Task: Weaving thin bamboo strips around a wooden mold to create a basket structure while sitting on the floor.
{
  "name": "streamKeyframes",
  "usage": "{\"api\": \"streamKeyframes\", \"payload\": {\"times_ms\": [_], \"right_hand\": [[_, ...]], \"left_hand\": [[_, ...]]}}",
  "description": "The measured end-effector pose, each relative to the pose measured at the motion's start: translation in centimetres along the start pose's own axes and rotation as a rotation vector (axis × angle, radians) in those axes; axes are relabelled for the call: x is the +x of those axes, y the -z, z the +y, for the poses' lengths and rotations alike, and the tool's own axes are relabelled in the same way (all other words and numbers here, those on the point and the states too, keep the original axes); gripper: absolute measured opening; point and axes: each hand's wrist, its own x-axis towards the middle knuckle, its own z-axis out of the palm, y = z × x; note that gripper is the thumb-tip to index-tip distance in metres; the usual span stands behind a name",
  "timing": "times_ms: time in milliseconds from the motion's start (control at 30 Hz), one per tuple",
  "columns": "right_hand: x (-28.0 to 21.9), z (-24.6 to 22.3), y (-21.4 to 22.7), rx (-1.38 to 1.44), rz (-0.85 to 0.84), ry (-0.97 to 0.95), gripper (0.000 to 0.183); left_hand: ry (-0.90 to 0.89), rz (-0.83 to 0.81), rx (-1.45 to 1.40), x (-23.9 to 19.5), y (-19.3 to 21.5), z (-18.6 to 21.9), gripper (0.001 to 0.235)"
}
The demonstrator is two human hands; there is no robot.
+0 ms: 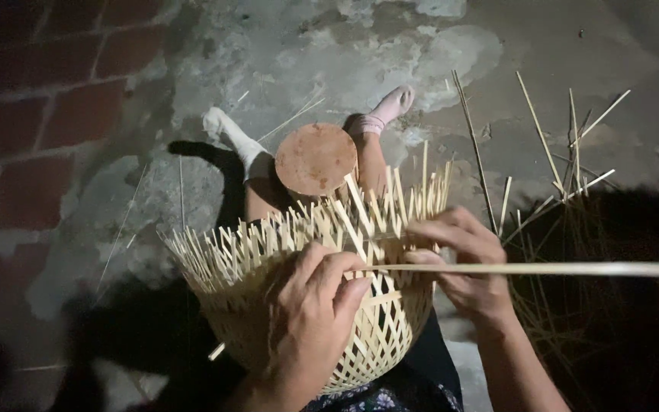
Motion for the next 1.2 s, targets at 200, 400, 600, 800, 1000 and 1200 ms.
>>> {"api": "streamKeyframes", "payload": {"times_ms": [200, 400, 600, 800, 1000, 1200], "right_hand": [[4.4, -5.5, -2.2, -0.480, -0.342, -0.017, 0.034], [5.1, -6.7, -2.8, -0.062, -0.408, -0.416, 0.022], [5.5, -7.1, -3.4, -0.211, -0.410, -0.351, 0.024], [4.6, -4.0, -2.4, -0.094, -0.461, -0.345, 0.014], [0.1, -1.5, -1.3, 0.403, -0.250, -0.274, 0.011], [0.9, -4.1, -2.4, 0.205, -0.129, -0.176, 0.011]], "left_hand": [[0.001, 0.024, 0.035, 0.7, 0.7, 0.5, 0.019], [-0.062, 0.125, 0.138, 0.4, -0.4, -0.3, 0.021], [-0.097, 0.172, 0.118, 0.3, -0.2, 0.4, 0.020], [-0.144, 0.210, 0.207, -0.2, -0.7, -0.4, 0.022], [-0.112, 0.246, 0.193, -0.7, -2.0, -0.8, 0.018], [-0.215, 0.253, 0.279, 0.1, -0.2, 0.3, 0.026]]}}
